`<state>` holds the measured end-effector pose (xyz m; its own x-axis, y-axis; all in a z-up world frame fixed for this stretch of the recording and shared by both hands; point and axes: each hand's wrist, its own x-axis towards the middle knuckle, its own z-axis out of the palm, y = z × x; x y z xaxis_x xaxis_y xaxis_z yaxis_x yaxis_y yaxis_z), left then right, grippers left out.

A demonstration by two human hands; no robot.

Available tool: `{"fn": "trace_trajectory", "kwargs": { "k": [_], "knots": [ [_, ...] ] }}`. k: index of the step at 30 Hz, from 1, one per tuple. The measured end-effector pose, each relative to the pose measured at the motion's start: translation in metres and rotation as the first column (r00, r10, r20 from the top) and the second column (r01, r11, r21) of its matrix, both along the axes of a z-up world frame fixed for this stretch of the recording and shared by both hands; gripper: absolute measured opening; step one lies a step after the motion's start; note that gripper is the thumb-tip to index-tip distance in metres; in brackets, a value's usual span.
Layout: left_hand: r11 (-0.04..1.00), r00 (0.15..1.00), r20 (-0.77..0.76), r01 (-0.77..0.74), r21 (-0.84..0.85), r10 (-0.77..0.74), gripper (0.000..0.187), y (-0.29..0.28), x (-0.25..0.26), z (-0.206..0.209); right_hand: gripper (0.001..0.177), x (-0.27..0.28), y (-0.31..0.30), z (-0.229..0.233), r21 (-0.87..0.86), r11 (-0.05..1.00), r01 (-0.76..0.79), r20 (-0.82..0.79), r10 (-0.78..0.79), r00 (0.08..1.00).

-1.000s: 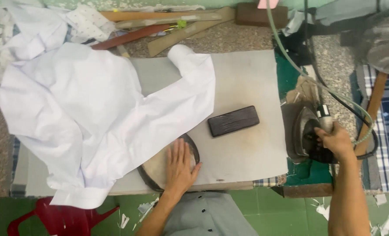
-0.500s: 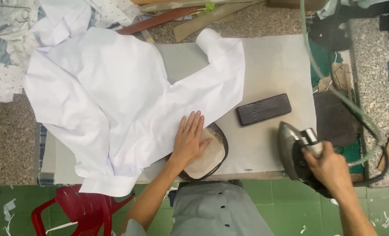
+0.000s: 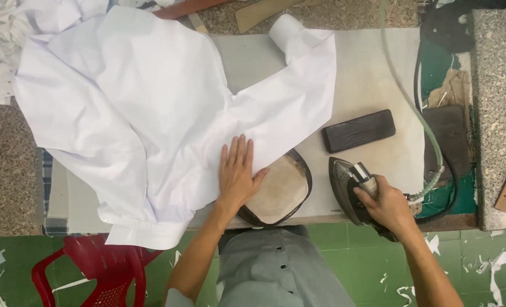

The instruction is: The person irons a white shirt on a table using a steam iron and a rectangular pressing block. They repeatedly smooth the fabric with their hands and the block while moving the iron over different sections of the shirt.

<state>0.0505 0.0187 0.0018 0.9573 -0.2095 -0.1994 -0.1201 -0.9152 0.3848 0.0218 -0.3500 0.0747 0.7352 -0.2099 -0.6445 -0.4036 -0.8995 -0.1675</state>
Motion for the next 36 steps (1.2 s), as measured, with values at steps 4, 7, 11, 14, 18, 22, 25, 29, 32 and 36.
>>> {"fn": "trace_trajectory", "kwargs": {
  "k": [4,7,11,14,18,22,25,29,32,36],
  "knots": [
    [0.994,0.994,-0.021,-0.106,0.023,0.106,0.088,0.053,-0.025,0.003,0.064,0.004,0.018,0.030,0.074,0.992,0.098,0.009,-0.099,0.995],
    [0.988,0.943,0.300,-0.154,0.002,0.146,0.078,0.081,-0.039,-0.005,0.071,0.004,0.047,0.066,0.043,0.993,0.109,0.021,-0.110,0.994],
    [0.986,0.956,0.281,-0.032,-0.162,0.077,0.070,0.070,-0.032,0.008,0.065,0.015,0.108,0.119,-0.014,1.000,0.004,0.074,-0.003,0.997],
    [0.971,0.972,0.229,0.010,-0.239,0.046,0.075,0.044,-0.024,0.010,0.060,0.038,0.155,0.123,-0.055,0.980,-0.190,0.089,0.194,0.977],
    [0.963,0.946,0.315,0.010,-0.269,0.078,0.080,0.021,-0.021,-0.002,0.058,0.078,0.209,0.099,-0.015,0.939,-0.345,0.115,0.344,0.932],
    [0.973,0.949,0.307,-0.004,-0.232,0.077,0.087,0.019,-0.023,-0.005,0.054,0.096,0.243,0.090,0.020,0.936,-0.352,0.111,0.348,0.931],
    [0.984,0.957,0.279,-0.026,-0.178,0.076,0.087,0.017,-0.023,-0.015,0.050,0.099,0.246,0.075,0.030,0.944,-0.328,0.083,0.325,0.942],
    [0.986,0.960,0.263,-0.051,-0.159,0.092,0.094,0.015,-0.024,-0.028,0.049,0.097,0.234,0.063,-0.005,0.936,-0.352,0.108,0.350,0.930],
    [0.984,0.964,0.244,-0.068,-0.165,0.107,0.098,0.016,-0.023,-0.029,0.049,0.097,0.228,0.064,-0.010,0.918,-0.396,0.129,0.394,0.910],
    [0.985,0.967,0.226,-0.089,-0.148,0.121,0.100,0.013,-0.024,-0.025,0.049,0.099,0.215,0.069,-0.010,0.887,-0.462,0.111,0.460,0.881]
  ]
}}
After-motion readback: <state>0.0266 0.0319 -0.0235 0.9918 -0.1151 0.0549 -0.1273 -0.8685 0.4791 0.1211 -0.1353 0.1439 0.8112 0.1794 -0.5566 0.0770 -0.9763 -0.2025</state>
